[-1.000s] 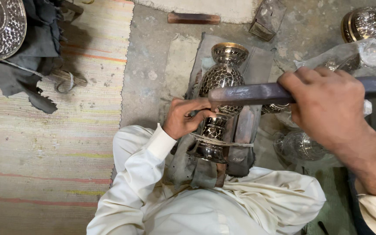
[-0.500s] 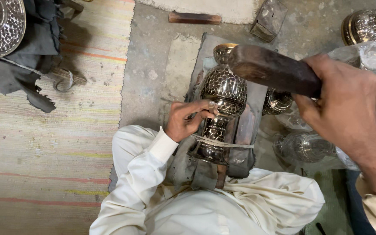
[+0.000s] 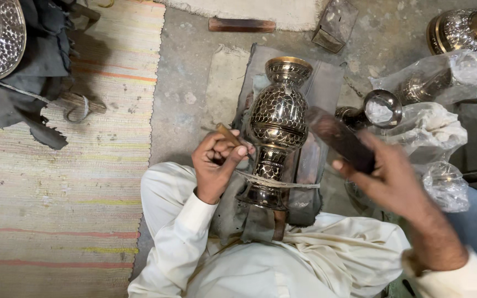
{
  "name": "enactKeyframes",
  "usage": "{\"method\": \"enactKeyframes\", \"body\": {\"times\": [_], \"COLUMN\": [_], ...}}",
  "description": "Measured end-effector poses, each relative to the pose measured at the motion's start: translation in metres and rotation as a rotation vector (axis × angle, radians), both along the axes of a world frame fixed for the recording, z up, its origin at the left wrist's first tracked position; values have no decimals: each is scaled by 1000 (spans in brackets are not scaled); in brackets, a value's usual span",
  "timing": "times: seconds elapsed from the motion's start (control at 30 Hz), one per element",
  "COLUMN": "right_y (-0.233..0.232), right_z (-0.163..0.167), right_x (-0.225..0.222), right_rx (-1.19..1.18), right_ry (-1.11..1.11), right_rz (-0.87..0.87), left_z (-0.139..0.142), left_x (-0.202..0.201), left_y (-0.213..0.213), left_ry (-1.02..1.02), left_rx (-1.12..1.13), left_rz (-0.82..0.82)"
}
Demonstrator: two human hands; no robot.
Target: The person uses a hammer and chisel to create a textured pattern on a metal vase. They repeatedly strike the chisel against the vase surface while holding it steady with their other hand.
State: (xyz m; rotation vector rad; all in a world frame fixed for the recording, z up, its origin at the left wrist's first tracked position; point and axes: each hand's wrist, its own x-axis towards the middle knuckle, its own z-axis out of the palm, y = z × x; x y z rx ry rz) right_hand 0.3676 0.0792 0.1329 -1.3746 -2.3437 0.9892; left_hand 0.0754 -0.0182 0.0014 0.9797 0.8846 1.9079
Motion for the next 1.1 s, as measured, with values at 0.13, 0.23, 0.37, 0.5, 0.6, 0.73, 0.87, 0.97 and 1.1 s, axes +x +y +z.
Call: {"method": "enactKeyframes", "body": {"times": [0.13,0.23,0.37,0.5,0.6,0.73,0.87,0.97,1.1], "right_y": [-31,-68,-105,-117,-115,-110,-108,-104,-99], "right_z": [-65,-92,-115,-125,-133,-153,-171,-179,-170], "right_x": [9,-2,-30,-38,-40,-43,-23,-7,7], "right_rx": [-138,-210,-223,-75,-76,-366,-536,-505,-613], "right_ry": [361,288,411,429,376,577,577,580,690], "right_rz": [-16,-115,-221,-239,-260,-315,-319,-387,-431], "left_z": [7,6,1,6,16,29,35,43,61], "left_x": [-1,9,23,24,24,26,10,-14,-26], "left_y": [-3,-9,-17,-21,-25,-26,-10,4,24], "left_ry": [49,34,-42,-132,-163,-193,-54,84,328], "left_rx": [-203,-3,-122,-124,-113,-96,-258,-301,-230], "left_rz": [-103,-179,-199,-161,-195,-239,-212,-236,-330]}}
